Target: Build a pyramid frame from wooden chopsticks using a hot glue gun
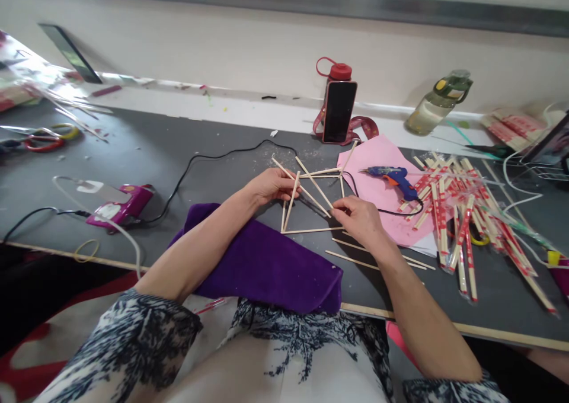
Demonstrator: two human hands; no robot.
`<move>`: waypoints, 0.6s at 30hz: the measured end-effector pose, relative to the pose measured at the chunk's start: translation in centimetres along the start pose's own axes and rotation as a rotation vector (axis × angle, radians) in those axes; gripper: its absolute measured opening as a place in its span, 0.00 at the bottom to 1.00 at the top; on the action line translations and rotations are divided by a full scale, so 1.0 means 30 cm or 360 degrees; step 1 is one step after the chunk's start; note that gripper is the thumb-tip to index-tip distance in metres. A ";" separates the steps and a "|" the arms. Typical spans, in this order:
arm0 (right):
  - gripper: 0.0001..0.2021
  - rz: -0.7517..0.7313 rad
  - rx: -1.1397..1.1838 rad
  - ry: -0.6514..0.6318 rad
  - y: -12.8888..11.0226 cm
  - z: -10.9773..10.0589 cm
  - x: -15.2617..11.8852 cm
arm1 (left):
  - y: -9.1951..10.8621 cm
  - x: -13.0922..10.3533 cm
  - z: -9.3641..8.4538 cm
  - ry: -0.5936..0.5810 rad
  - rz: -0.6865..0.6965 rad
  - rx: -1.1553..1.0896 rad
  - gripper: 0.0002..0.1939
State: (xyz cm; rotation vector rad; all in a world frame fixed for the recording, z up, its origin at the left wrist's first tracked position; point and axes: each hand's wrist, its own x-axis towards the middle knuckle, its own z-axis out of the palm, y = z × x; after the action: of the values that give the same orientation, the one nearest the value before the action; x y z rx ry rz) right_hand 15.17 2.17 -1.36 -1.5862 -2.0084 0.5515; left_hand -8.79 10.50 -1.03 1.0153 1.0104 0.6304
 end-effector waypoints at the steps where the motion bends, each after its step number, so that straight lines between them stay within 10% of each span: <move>1: 0.06 0.0002 0.0006 0.0001 0.000 -0.001 -0.001 | -0.003 0.004 -0.002 -0.0010 -0.0003 0.0000 0.08; 18: 0.07 -0.0002 0.0002 0.0013 0.011 0.003 -0.003 | 0.013 -0.019 0.033 -0.0035 -0.0047 -0.0004 0.06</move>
State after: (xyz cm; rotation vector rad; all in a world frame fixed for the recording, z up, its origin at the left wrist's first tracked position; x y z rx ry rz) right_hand 15.38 2.16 -1.64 -1.5840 -2.0026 0.5452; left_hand -8.12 9.82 -0.30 1.0016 1.0035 0.5949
